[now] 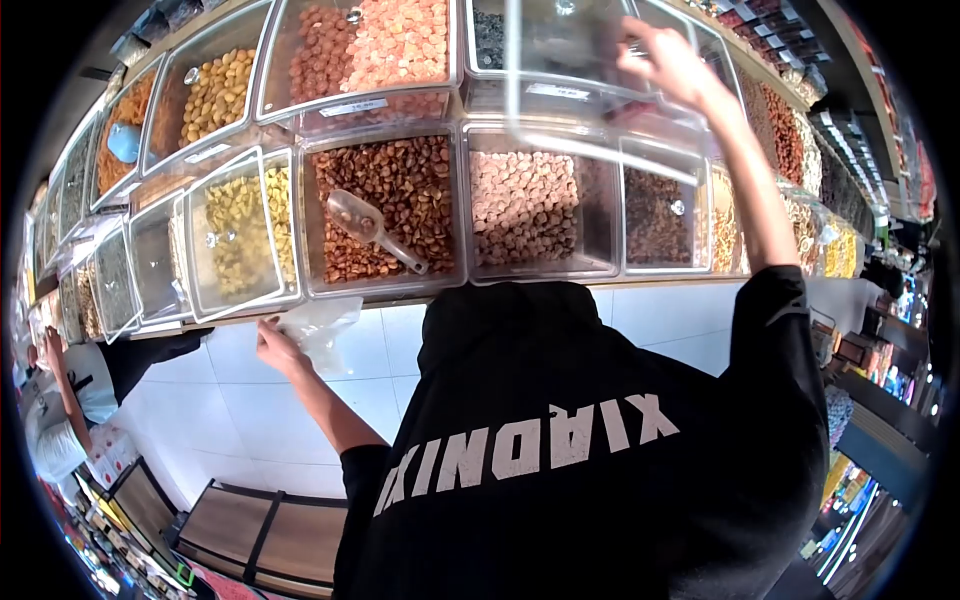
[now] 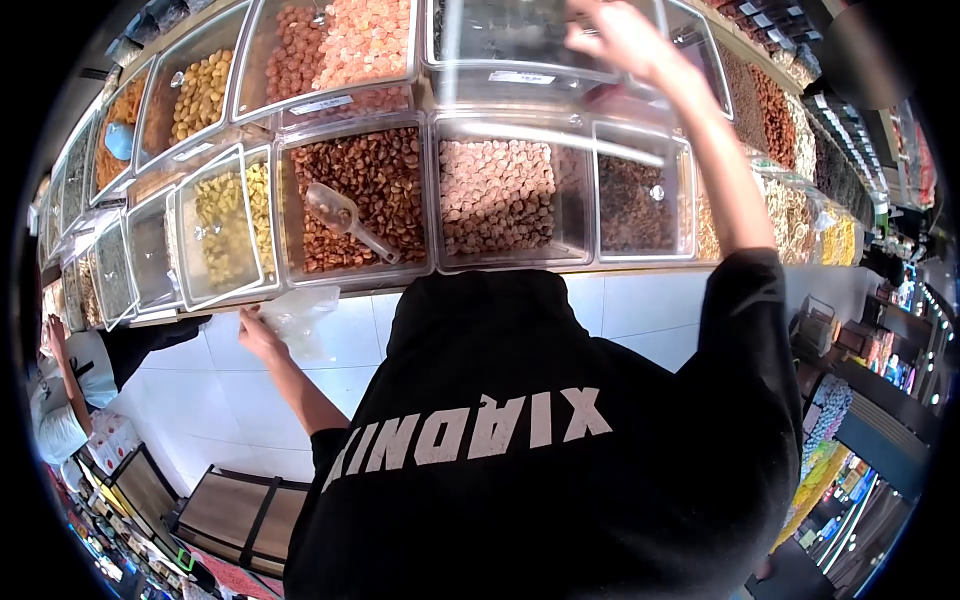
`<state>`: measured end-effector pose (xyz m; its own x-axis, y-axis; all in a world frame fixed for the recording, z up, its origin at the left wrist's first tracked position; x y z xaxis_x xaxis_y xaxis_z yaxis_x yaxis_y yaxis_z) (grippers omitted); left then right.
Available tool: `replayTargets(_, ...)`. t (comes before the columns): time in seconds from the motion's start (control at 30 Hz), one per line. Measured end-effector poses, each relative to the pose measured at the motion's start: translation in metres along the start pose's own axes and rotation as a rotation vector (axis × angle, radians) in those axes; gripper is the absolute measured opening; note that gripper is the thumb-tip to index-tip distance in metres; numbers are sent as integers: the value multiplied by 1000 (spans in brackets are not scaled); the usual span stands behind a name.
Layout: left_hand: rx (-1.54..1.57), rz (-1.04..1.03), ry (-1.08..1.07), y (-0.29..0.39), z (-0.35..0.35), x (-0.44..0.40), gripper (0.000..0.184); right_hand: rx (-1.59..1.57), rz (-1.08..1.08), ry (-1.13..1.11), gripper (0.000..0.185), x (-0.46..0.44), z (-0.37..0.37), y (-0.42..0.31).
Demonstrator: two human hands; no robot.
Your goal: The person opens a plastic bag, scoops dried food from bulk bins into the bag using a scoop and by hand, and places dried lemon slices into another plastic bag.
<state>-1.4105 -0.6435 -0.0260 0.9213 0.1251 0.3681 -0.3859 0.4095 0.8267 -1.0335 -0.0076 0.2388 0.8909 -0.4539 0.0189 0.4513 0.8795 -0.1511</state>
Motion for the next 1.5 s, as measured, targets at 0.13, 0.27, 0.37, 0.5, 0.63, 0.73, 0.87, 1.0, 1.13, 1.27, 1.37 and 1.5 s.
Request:
replayTargets(0.13,-22,-28,-10,-23,-7,31,46,180,199,40,36,-4,-2,130)
replayTargets(0.27,-61,-30,29,-19,0,59,44,173,-30,-228,43,-16,-29,187)
replayTargets(0.37,-63,2,73,-7,19,81,43,239,155,-108,47,-22,-39,203)
replayTargets(0.5,23,40,113,13,27,120,40,210,75,-194,34,-35,-40,179)
replayTargets(0.63,-8,-37,128,47,35,157,40,66,100,-138,28,-49,-63,200)
replayTargets(0.73,-21,-59,217,62,47,183,36,51,148,-82,47,-54,-87,244)
replayTargets(0.87,72,-154,243,96,47,235,36,324,110,284,66,-5,-17,94)
replayTargets(1.0,190,-245,149,132,22,284,37,-789,325,3,65,83,-81,-144)
replayTargets(1.13,195,-373,61,155,-4,336,36,-995,556,-144,73,143,-105,-293)
replayTargets(1.27,-50,-613,57,157,-29,391,17,-985,622,-61,30,153,-125,-309)
replayTargets(1.37,-336,-677,-76,153,-43,419,19,-1204,482,31,11,153,-132,-285)
replayTargets(1.5,-645,-578,-138,136,-55,428,22,-1273,333,-72,15,140,-130,-266)
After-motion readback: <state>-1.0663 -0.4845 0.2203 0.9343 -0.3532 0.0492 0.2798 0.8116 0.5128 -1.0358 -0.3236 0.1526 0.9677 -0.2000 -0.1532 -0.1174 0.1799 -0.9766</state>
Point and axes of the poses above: each hand's wrist, its own x-axis away from the middle knuckle, its own z-axis out of the back of the hand, y = z × x, the point moved 10 cm from there along -x, towards the middle knuckle, and after that the axes turned 7 degrees about z, right-handed, at the moved point
